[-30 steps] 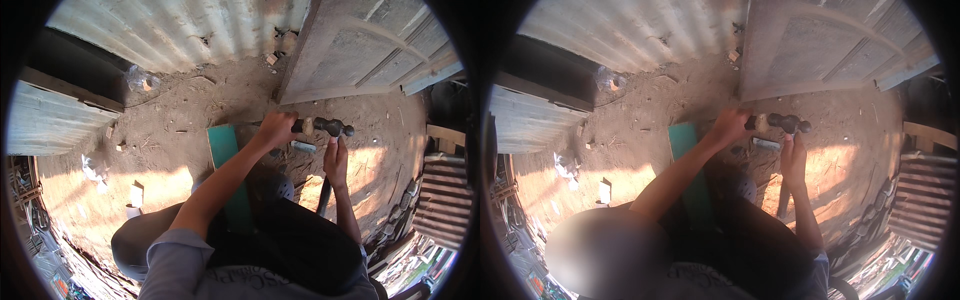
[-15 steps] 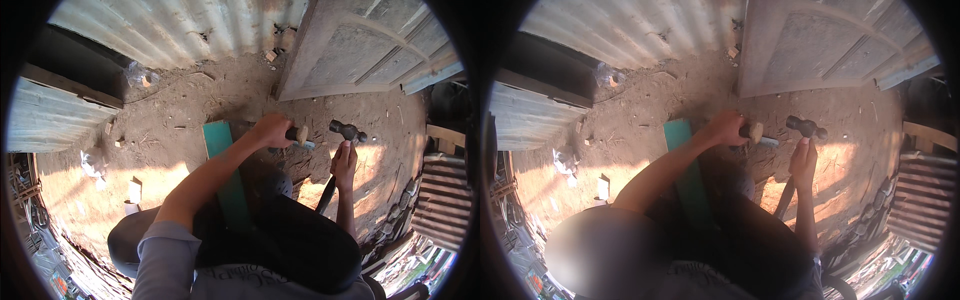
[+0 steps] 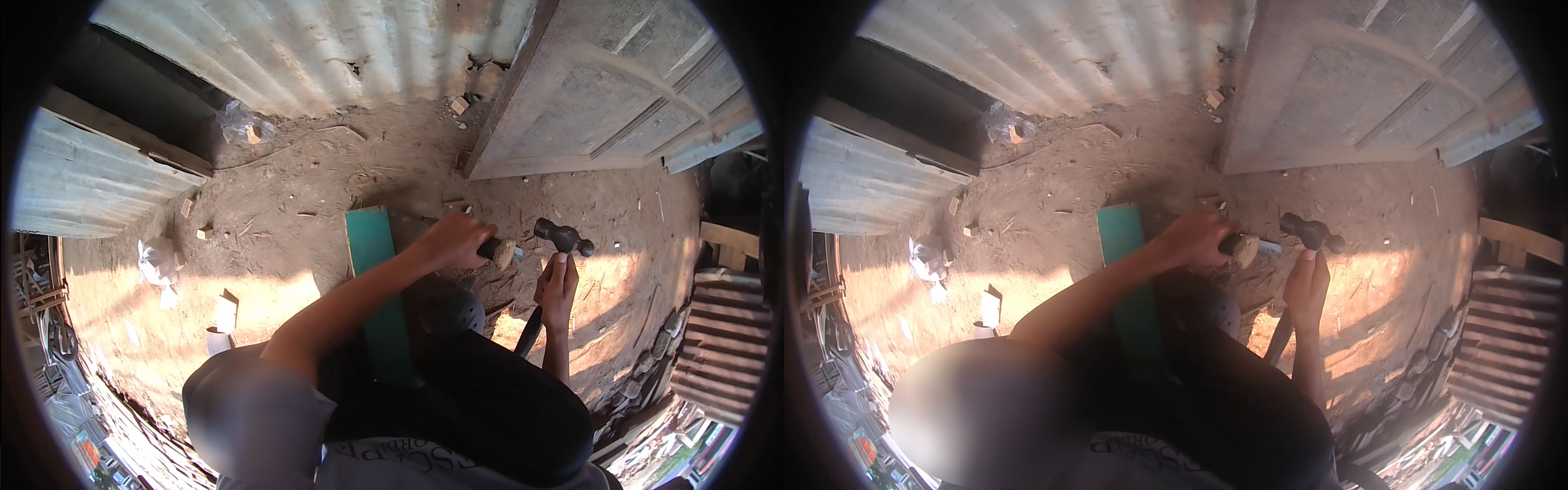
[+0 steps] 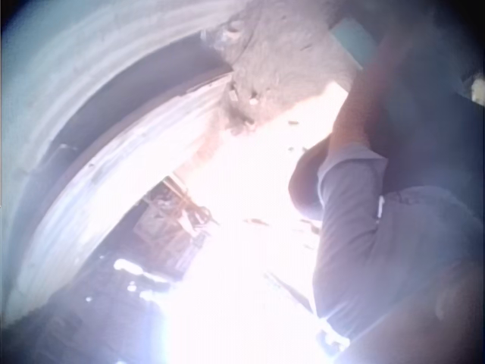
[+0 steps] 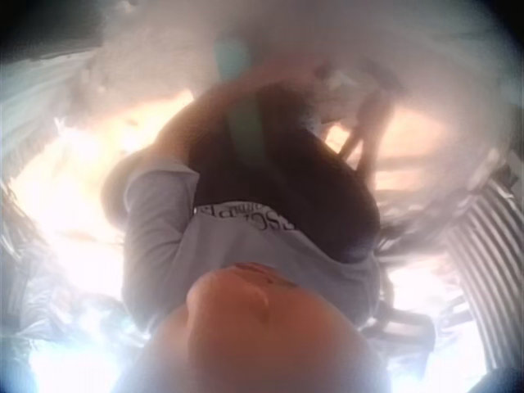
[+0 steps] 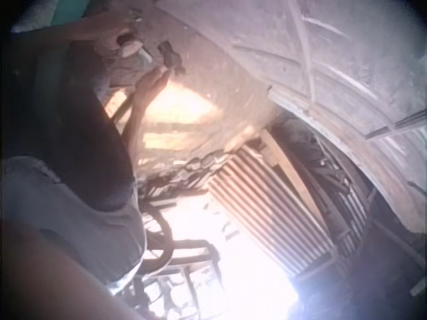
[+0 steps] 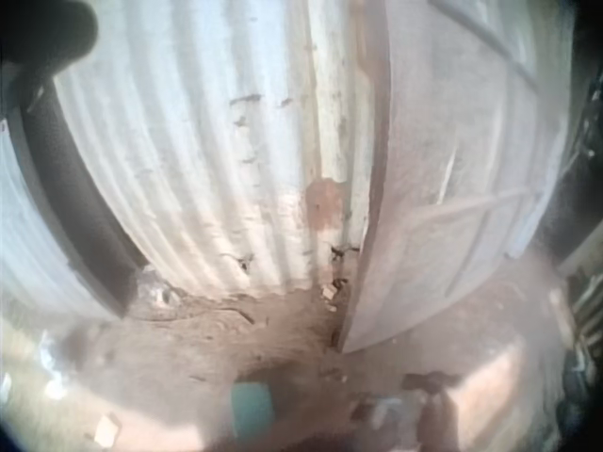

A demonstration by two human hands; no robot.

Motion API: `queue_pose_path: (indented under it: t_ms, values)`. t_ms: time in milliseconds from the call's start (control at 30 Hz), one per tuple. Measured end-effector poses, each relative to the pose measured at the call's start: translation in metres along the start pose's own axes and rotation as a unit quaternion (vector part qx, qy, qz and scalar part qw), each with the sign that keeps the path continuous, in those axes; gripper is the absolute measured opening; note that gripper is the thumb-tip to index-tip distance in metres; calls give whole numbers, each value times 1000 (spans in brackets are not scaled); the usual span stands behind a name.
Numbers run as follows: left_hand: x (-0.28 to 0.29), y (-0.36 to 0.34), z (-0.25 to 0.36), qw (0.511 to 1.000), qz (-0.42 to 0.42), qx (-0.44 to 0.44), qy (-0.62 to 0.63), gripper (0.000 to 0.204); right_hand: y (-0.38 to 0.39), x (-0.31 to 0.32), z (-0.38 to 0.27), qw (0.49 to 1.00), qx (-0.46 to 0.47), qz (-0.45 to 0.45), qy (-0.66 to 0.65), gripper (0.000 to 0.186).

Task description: The person uses a hammer and chisel to carve a small cylindrical wooden piece placed on a green board. They repeatedly strike the chisel to remove wood shavings and shape the piece.

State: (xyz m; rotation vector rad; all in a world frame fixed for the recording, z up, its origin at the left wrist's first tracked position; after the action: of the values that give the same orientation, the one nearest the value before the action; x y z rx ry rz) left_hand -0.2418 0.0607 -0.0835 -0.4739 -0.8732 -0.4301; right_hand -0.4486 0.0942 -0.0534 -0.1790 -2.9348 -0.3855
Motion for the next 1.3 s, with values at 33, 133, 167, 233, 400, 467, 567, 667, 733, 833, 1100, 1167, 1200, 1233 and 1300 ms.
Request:
queue_pose_path:
  t_ms: [33,133,167,233,400,467,567,667,733,833,1100,1167,1200,1233,1300]
  values:
    - [-1,-2,-1,1000,-9,23,5,42,0,0,-1,1000,-11,5,-5,37]
    - [0,-3,-2,998,9,60,10,43,3,-3,-14,1000,-26,-3,-2,39]
    - [4,-2,-1,998,45,52,4,41,4,-3,-17,999,-37,-2,3,40]
    - [9,-2,-1,995,84,47,-1,39,3,-1,-16,1000,-17,6,9,39]
    - [20,-4,-10,990,70,116,41,40,8,-2,-18,999,-33,3,-2,38]
    - [23,-6,-11,989,65,130,36,41,8,-1,-16,1000,-30,7,-2,37]
    - [27,-8,-13,987,99,128,22,40,11,-3,-24,999,-11,16,-36,37]
    - [26,-12,-17,987,98,129,13,40,15,-2,-43,998,-6,1,-59,37]
    - [25,-14,-19,987,84,133,13,39,14,7,-51,999,20,9,-34,37]
    - [27,-14,-19,988,71,137,20,39,17,14,-61,999,28,13,-33,37]
    - [34,-11,-16,988,94,118,23,35,24,30,-50,999,-27,14,-15,37]
    - [33,-9,-19,988,97,120,19,37,25,30,-48,999,-33,13,-4,37]
    - [33,-8,-20,988,98,121,16,37,26,30,-47,999,-35,11,-5,37]
    - [32,-9,-20,988,94,122,15,38,26,30,-47,999,-38,11,-5,37]
    - [30,-9,-20,989,86,123,13,40,27,29,-47,999,-36,3,-9,37]
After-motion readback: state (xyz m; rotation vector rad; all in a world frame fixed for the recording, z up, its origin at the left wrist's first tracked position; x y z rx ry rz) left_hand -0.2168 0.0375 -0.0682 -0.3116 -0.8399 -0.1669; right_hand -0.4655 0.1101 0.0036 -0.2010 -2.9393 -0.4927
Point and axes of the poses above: each hand's wrist, its own y-axis away from the middle knuckle, its own x-axis out of the back of the hand, z = x × y, the point moved 6 cm from there along -y, towards the middle knuckle, and after that the axes turned 6 degrees about -y, right-handed, at the moved point
